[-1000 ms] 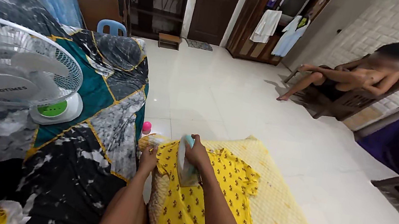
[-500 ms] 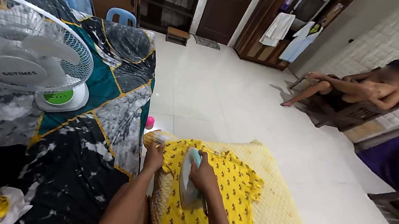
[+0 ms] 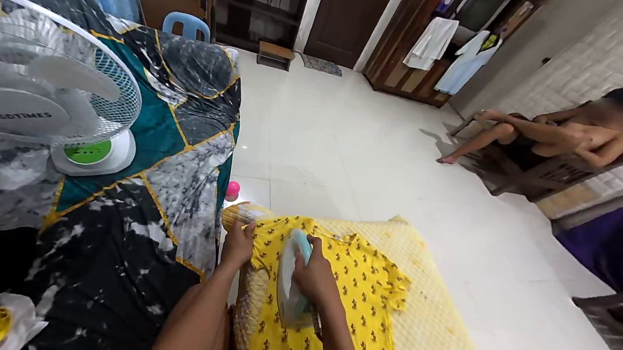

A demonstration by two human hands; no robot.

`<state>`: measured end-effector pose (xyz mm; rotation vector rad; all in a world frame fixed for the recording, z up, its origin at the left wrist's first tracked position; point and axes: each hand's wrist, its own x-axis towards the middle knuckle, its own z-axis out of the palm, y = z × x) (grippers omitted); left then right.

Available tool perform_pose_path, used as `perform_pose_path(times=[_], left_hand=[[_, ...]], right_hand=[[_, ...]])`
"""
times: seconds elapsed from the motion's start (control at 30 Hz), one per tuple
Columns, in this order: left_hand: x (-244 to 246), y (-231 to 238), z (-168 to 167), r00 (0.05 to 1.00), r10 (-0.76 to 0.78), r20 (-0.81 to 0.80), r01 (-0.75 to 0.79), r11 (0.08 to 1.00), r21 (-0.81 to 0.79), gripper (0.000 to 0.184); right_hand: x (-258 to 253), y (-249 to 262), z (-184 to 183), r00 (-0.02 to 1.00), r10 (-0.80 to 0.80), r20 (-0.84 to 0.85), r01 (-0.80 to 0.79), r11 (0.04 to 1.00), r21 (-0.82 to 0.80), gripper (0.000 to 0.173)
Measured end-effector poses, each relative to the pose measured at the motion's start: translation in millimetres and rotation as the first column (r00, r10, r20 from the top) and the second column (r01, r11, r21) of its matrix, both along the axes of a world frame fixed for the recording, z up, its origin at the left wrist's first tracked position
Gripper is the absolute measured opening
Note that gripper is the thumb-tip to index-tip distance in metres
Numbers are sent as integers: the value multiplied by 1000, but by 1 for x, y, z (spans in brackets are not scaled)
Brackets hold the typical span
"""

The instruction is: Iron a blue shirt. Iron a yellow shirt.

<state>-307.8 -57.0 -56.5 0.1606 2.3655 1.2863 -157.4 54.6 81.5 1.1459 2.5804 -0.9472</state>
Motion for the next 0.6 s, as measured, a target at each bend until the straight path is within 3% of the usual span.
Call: perform_pose_path(times=[0.1, 0.2, 0.33, 0.43, 0.53, 0.6], left_hand=[[0, -3, 2, 997, 38, -64, -38, 999, -4, 51], [13, -11, 12, 948, 46, -314, -30, 998, 56, 46], [40, -17, 24, 817, -153, -556, 349, 898, 266, 41], [52, -8, 24, 746, -357, -562, 570, 779, 262, 46], [58, -2, 28, 683, -494, -538, 647, 751, 132, 52], [62, 0, 29, 677, -519, -522, 648, 756, 89, 50]], right_hand=[[2, 11, -7, 995, 11, -104, -23, 994, -108, 60], [21, 24, -17, 943, -29, -331, -28, 986, -165, 53], [56, 31, -17, 807, -136, -574, 95, 990, -101, 44], [81, 21, -19, 759, -61, -649, 38, 998, -49, 46], [96, 9, -32, 759, 92, -645, -69, 996, 61, 59], [100, 4, -44, 740, 90, -667, -62, 996, 65, 61]])
